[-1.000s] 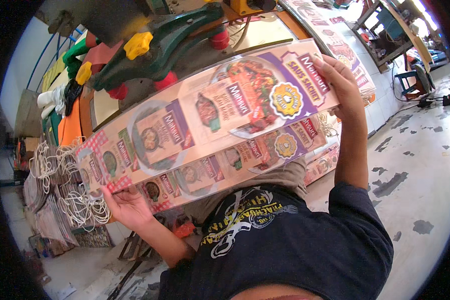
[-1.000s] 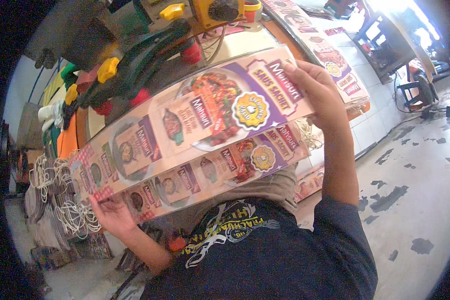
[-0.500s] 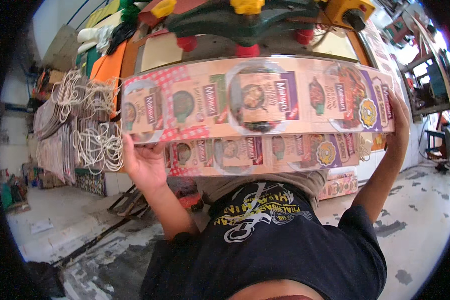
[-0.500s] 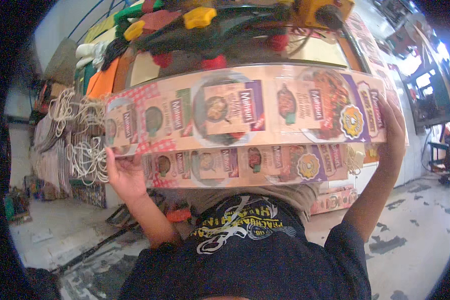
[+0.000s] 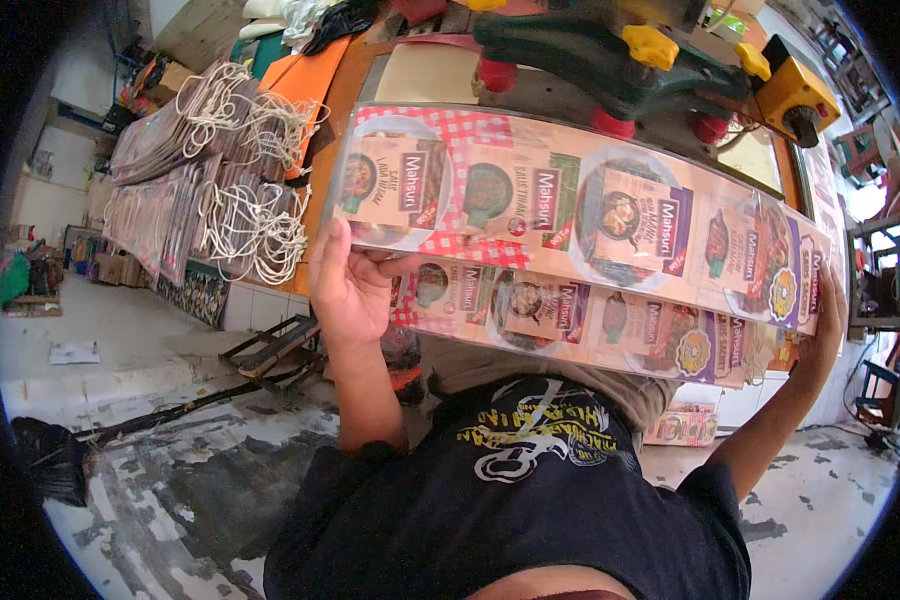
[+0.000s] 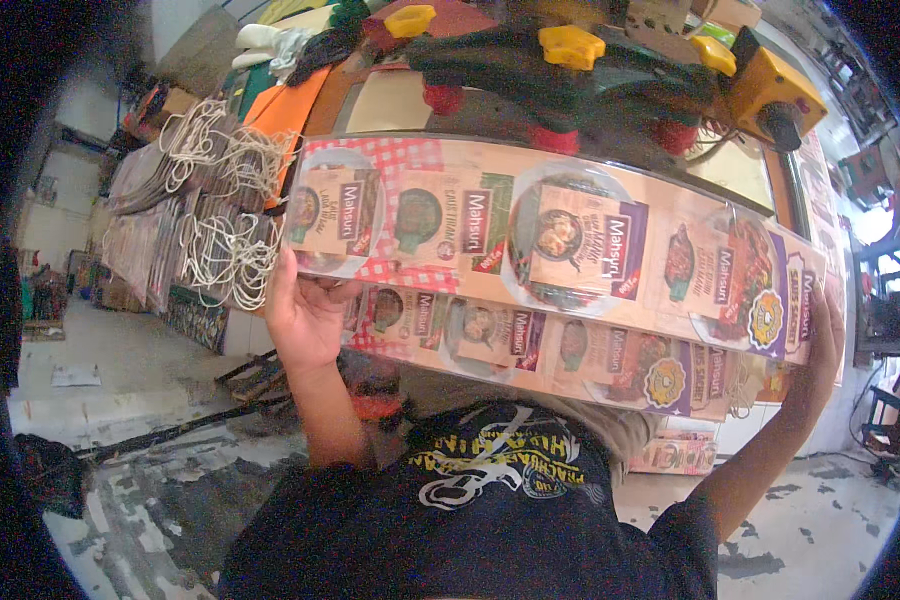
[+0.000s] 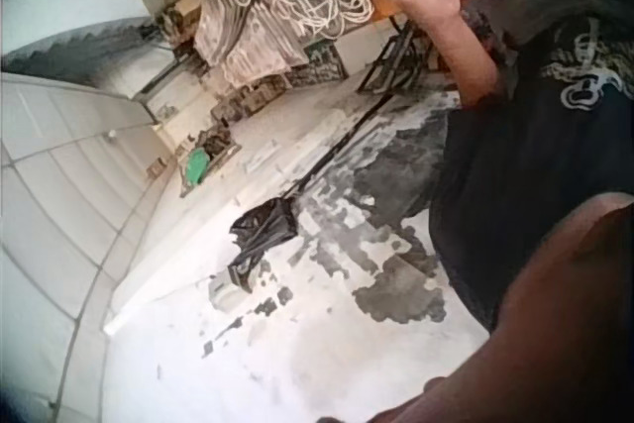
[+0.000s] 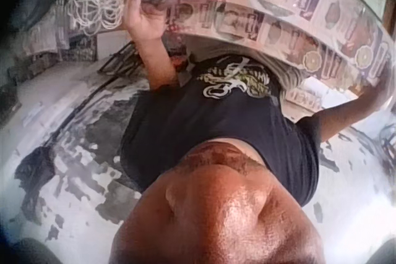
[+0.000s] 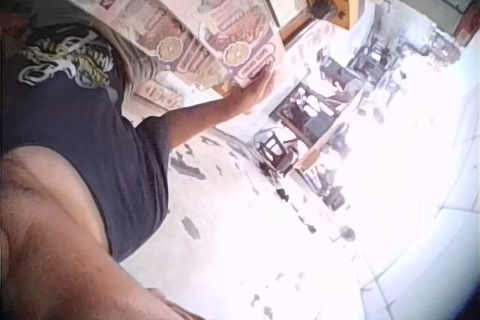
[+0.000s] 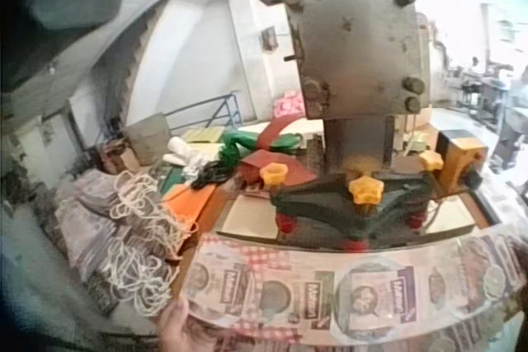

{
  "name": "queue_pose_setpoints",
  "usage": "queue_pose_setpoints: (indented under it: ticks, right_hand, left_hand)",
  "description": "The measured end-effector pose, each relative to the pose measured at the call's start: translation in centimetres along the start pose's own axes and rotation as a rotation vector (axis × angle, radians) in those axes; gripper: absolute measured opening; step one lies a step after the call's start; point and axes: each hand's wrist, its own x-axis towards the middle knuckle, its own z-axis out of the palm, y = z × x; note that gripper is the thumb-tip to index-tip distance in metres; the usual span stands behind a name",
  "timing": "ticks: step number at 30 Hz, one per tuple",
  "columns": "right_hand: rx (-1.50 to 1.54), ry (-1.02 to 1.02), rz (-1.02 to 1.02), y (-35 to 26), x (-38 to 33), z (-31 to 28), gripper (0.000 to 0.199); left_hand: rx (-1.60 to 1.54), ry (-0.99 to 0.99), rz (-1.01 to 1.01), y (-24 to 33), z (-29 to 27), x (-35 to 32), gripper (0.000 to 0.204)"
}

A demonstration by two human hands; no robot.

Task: The person organizes and aligns stacks of printed labels on an industrial workstation, checking their alignment and gathering them together.

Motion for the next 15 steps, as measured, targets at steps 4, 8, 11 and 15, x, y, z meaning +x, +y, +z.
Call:
queue_pose_setpoints:
  ticks: [4, 8, 11, 15]
  right_hand:
    - [-0.165, 0.142, -0.141, -0.4, -1.3, 2.3, 0.04]
    - [-0.117, 0.109, -0.022, -0.4, -0.7, 1.0, 0.041]
    - [-0.134, 0.145, -0.091, -0.4, -1.3, 1.9, 0.04]
    - [-0.06, 0.063, -0.055, -0.4, -1.2, 2.1, 0.036]
  left_hand:
    - [0.141, -0.001, 0.015, 0.0, 0.3, -0.2, 0.043]
    - [0.283, -0.03, -0.001, 0.2, -0.1, -0.4, 0.039]
    - [0.32, -0.026, -0.006, 0.2, -0.4, -0.3, 0.036]
    - [0.338, 0.014, -0.013, 0.2, 0.0, -0.4, 0.039]
